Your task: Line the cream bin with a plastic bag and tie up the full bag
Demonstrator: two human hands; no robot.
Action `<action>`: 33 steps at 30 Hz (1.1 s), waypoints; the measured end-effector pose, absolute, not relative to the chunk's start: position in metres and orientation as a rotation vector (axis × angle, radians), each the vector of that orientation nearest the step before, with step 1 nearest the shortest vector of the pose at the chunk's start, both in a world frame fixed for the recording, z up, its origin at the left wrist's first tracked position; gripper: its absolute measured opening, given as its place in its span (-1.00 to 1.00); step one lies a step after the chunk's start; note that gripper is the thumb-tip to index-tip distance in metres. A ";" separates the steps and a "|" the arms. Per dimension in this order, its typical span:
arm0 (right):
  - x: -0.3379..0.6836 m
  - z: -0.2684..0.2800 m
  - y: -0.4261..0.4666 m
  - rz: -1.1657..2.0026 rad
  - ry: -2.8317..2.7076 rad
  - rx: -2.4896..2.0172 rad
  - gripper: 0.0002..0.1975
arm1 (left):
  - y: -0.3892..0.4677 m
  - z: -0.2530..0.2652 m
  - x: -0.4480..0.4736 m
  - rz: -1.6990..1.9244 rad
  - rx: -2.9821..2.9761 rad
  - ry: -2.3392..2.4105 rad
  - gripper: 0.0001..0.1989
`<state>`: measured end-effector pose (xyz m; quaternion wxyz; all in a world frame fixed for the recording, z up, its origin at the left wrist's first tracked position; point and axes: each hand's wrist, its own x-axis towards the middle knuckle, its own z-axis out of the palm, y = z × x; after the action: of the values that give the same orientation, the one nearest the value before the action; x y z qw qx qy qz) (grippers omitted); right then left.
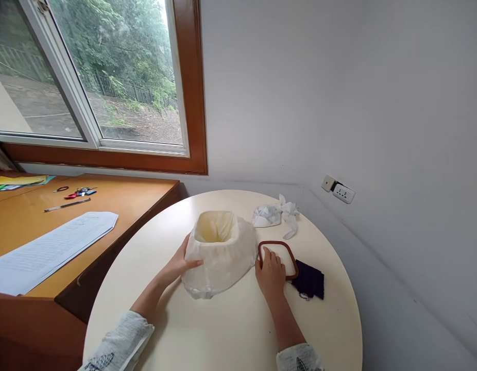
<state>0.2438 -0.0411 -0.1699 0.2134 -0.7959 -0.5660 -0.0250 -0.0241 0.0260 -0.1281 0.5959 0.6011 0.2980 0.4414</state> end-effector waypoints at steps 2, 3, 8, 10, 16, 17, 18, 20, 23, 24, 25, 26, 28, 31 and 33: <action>0.242 -0.171 -0.040 -0.142 -1.591 -2.140 -0.53 | 0.028 -0.127 -0.028 1.030 1.362 0.663 -0.02; 0.241 -0.173 -0.039 -0.157 -1.602 -2.094 -0.50 | 0.030 -0.127 -0.030 1.043 1.332 0.659 0.00; 0.234 -0.179 -0.037 -0.156 -1.702 -1.909 -0.47 | 0.035 -0.128 -0.036 1.169 1.117 0.717 -0.05; 0.231 -0.180 -0.038 -0.148 -1.744 -1.873 -0.51 | 0.037 -0.130 -0.036 1.226 1.089 0.759 -0.17; 0.225 -0.176 -0.041 -0.103 -1.797 -1.860 -0.76 | 0.052 -0.149 -0.037 1.362 1.261 1.259 -0.47; 0.224 -0.175 -0.042 -0.096 -1.798 -1.864 -0.79 | 0.054 -0.152 -0.038 1.376 1.273 1.332 -0.52; 0.224 -0.174 -0.042 -0.091 -1.795 -1.868 -0.80 | 0.055 -0.155 -0.039 1.385 1.297 1.412 -0.57; 0.223 -0.173 -0.042 -0.094 -1.788 -1.874 -0.83 | 0.055 -0.157 -0.040 1.382 1.364 1.561 -0.65; 0.223 -0.170 -0.042 -0.110 -1.764 -1.853 -0.83 | 0.052 -0.159 -0.039 1.322 1.448 1.737 -0.61; 0.223 -0.169 -0.042 -0.099 -1.743 -1.834 -0.83 | 0.051 -0.159 -0.038 1.299 1.464 1.783 -0.58; 0.223 -0.169 -0.042 -0.074 -1.715 -1.806 -0.82 | 0.050 -0.160 -0.037 1.279 1.475 1.820 -0.55; 0.224 -0.168 -0.041 -0.041 -1.685 -1.775 -0.80 | 0.050 -0.161 -0.036 1.261 1.486 1.846 -0.55; 0.225 -0.167 -0.041 0.035 -1.630 -1.718 -0.78 | 0.049 -0.162 -0.036 1.235 1.503 1.862 -0.63; 0.226 -0.166 -0.040 0.115 -1.574 -1.664 -0.77 | 0.050 -0.164 -0.037 1.221 1.492 1.834 -0.85; 0.226 -0.166 -0.041 0.164 -1.509 -1.630 -0.77 | 0.050 -0.162 -0.037 1.235 1.445 1.787 -0.93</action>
<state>0.2263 -0.0407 -0.1658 0.4415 -0.6567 -0.6079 0.0662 -0.0375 0.0500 -0.1623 0.2632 0.5343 0.6608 0.4567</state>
